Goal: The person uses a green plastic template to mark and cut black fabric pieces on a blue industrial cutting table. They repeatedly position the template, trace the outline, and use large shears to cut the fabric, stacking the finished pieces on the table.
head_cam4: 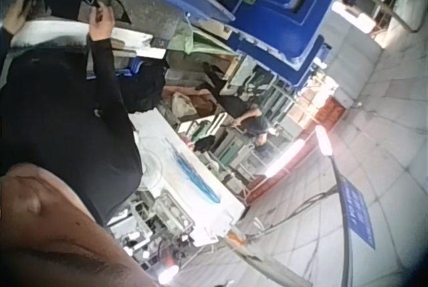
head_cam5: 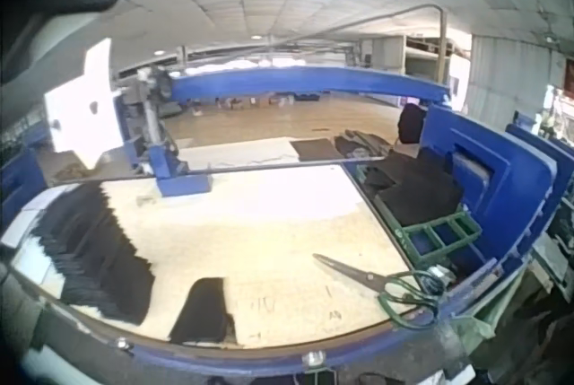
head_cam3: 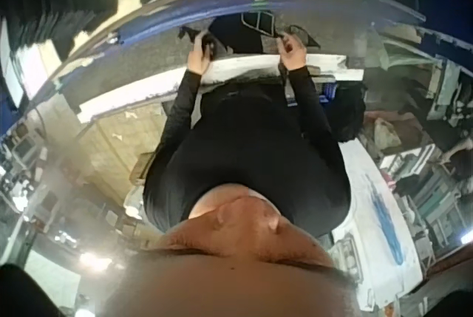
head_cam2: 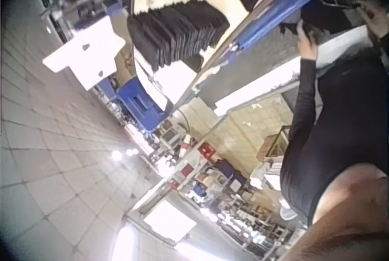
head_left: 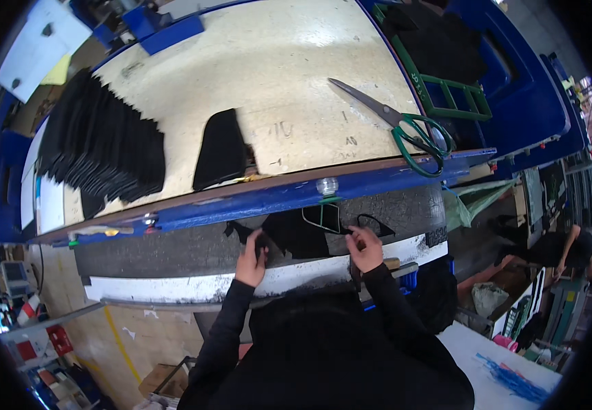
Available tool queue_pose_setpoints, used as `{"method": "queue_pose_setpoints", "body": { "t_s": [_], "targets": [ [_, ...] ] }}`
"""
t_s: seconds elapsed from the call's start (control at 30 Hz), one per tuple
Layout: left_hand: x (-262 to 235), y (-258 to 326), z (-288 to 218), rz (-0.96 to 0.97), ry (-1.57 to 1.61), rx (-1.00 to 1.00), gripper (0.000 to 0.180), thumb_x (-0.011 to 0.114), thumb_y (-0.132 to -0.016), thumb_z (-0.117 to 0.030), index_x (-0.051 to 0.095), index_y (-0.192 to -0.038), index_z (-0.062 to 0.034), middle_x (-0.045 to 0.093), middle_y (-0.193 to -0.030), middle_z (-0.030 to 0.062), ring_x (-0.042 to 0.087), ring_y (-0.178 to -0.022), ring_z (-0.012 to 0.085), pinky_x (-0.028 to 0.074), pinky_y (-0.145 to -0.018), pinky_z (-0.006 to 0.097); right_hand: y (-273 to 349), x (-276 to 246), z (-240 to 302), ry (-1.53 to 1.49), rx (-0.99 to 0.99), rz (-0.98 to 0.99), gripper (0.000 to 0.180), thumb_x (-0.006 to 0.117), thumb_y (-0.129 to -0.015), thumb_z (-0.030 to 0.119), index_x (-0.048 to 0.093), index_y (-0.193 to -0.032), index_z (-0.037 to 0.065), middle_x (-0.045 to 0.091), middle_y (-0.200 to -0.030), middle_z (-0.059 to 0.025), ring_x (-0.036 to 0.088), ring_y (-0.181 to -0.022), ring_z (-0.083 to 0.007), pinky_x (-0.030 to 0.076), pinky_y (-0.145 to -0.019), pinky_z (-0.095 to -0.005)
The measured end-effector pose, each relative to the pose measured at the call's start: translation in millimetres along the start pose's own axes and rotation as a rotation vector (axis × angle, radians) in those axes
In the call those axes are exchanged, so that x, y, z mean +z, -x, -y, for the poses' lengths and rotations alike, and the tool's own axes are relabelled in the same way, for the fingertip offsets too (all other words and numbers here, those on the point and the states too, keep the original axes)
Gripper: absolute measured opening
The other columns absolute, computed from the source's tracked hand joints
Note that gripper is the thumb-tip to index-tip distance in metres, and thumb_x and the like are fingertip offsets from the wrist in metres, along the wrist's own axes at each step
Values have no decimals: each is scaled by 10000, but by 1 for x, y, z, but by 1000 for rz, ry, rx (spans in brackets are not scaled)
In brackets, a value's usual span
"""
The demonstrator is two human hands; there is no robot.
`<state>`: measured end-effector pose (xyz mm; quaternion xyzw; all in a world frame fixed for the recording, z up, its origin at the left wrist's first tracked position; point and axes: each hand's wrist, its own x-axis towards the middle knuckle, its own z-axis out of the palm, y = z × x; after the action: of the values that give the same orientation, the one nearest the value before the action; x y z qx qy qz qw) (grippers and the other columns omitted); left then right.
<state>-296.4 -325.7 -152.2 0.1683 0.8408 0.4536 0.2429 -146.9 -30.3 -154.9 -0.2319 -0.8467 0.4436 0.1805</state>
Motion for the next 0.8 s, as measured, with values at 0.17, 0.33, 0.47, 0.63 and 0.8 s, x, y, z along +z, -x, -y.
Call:
{"method": "queue_pose_setpoints", "body": {
  "t_s": [0.17,0.33,0.47,0.63,0.8],
  "targets": [
    [24,97,77,-145,-449,173,690,695,-729,-41,519,-1395,-80,658,-1101,213,641,-1010,412,524,-874,496,-57,-2,74,-92,-286,-106,106,732,-907,116,733,-914,10,613,-699,-90,612,-588,-190,464,-552,-297],
    [26,73,64,-266,-411,221,594,744,-650,-85,611,-1229,-78,660,-981,156,641,-933,379,521,-823,486,-97,19,116,-284,-167,58,202,628,-970,146,724,-876,-4,685,-699,-76,627,-602,-162,489,-585,-290],
    [16,72,56,-284,-504,330,532,752,-654,-139,631,-1169,-86,665,-972,130,637,-941,352,517,-822,473,-45,-3,98,-362,146,253,358,605,-1041,289,738,-855,13,631,-645,-10,576,-611,-63,461,-581,-254],
    [14,80,34,-407,-636,286,393,753,-716,-262,644,-1061,-108,668,-943,106,633,-892,317,507,-778,442,42,22,66,34,23,389,308,660,-975,325,744,-896,39,663,-740,-108,663,-736,-277,513,-704,-388],
    [11,78,29,-437,-597,339,329,734,-760,-275,643,-1023,-101,668,-919,108,632,-880,328,502,-772,457,106,45,61,437,-229,333,502,688,-903,370,609,-1318,99,537,-1328,-128,469,-1285,-320,313,-1049,-503]
  ]
}}
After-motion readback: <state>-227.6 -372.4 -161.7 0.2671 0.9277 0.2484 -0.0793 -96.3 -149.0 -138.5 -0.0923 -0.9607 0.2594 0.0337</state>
